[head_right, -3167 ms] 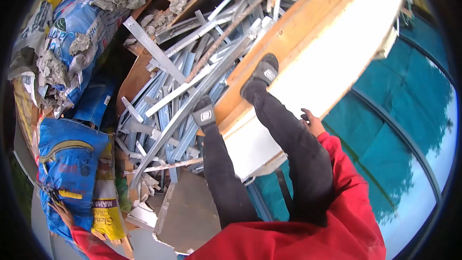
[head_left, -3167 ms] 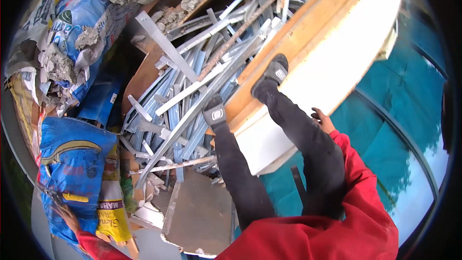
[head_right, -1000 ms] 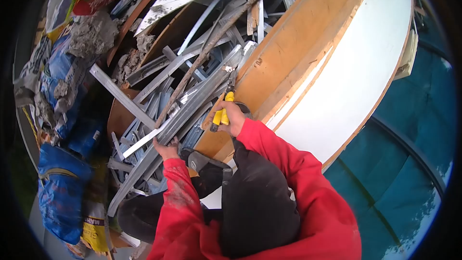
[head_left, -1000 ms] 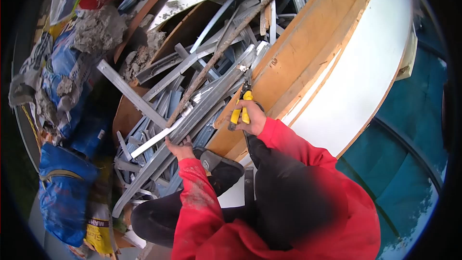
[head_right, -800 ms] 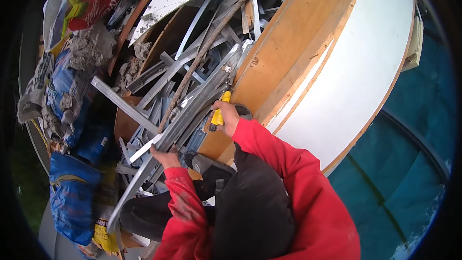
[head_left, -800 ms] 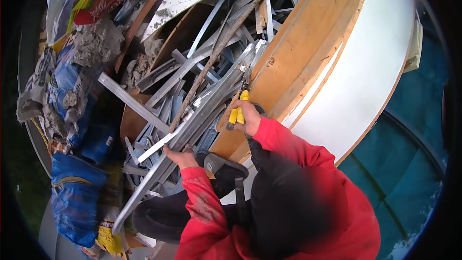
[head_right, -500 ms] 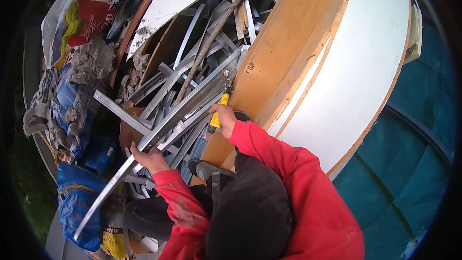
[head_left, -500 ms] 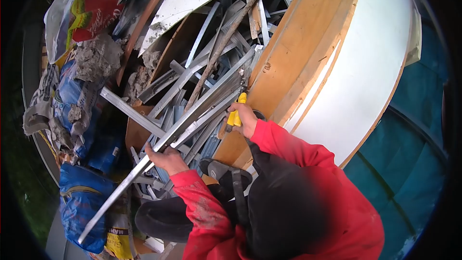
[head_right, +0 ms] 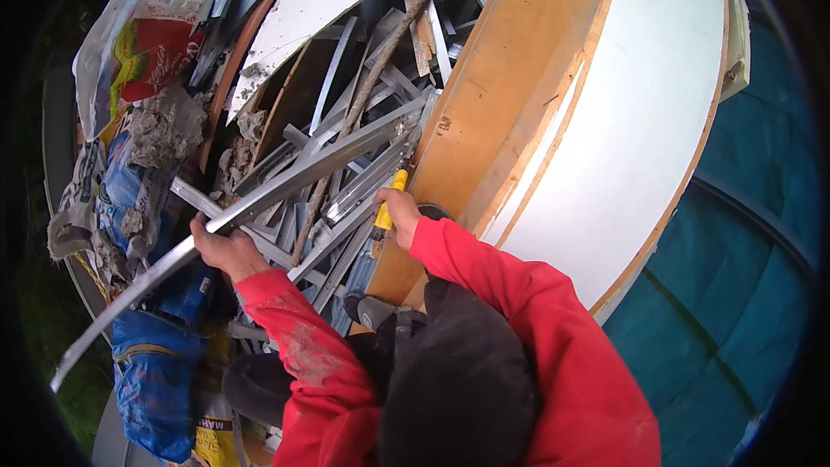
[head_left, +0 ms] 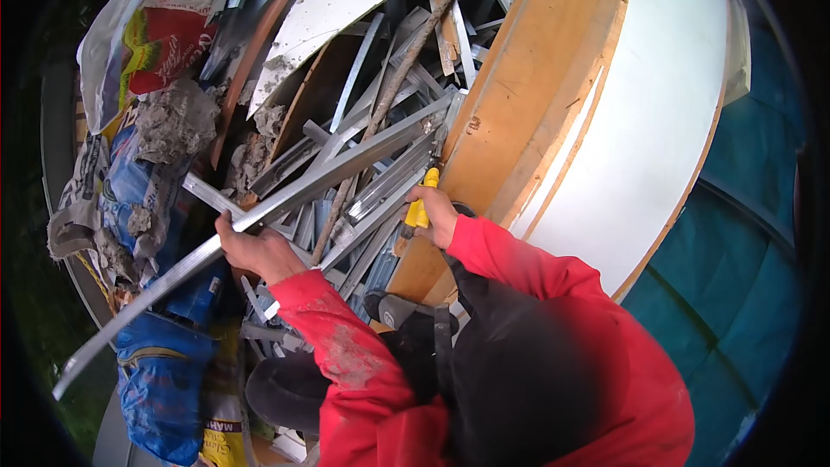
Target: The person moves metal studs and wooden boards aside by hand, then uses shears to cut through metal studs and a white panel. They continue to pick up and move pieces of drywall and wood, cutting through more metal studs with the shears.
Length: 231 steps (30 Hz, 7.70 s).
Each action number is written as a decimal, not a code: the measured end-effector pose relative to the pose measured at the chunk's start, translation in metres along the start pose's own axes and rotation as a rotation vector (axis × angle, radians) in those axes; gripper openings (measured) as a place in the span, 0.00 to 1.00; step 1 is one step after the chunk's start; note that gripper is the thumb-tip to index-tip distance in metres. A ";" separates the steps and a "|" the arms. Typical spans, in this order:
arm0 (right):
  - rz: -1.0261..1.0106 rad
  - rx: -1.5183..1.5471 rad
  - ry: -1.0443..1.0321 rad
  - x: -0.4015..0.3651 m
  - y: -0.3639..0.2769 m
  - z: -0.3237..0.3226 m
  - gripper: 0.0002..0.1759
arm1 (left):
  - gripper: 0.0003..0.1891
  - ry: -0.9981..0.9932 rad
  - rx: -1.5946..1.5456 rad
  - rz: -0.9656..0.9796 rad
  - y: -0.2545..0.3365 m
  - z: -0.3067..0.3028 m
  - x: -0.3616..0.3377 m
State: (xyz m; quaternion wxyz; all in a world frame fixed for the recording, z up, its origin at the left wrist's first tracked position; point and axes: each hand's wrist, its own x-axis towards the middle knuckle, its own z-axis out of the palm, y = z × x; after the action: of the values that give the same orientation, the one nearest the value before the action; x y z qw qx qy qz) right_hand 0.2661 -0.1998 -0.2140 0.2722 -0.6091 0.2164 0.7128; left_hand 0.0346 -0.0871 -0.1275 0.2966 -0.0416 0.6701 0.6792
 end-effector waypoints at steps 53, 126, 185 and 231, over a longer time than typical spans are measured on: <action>0.015 -0.014 0.059 -0.007 0.016 0.007 0.17 | 0.29 0.115 0.118 -0.090 -0.041 -0.075 0.022; -1.258 -2.047 0.675 0.021 -0.168 -0.107 0.22 | 0.18 -0.921 1.500 0.406 -0.216 -0.110 -0.077; -1.125 -1.495 0.955 0.005 -0.133 -0.100 0.48 | 0.26 -1.418 1.555 0.145 -0.274 0.067 -0.097; -0.909 -1.388 0.792 -0.020 -0.139 -0.108 0.47 | 0.19 -1.859 1.728 0.084 -0.254 0.110 -0.052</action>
State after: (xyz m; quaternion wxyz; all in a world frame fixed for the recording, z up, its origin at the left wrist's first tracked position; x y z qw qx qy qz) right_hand 0.4398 -0.1656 -0.2084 0.0056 -0.8621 -0.4426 0.2465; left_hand 0.2311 -0.0208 -0.3180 0.5621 0.6765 0.4339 -0.1956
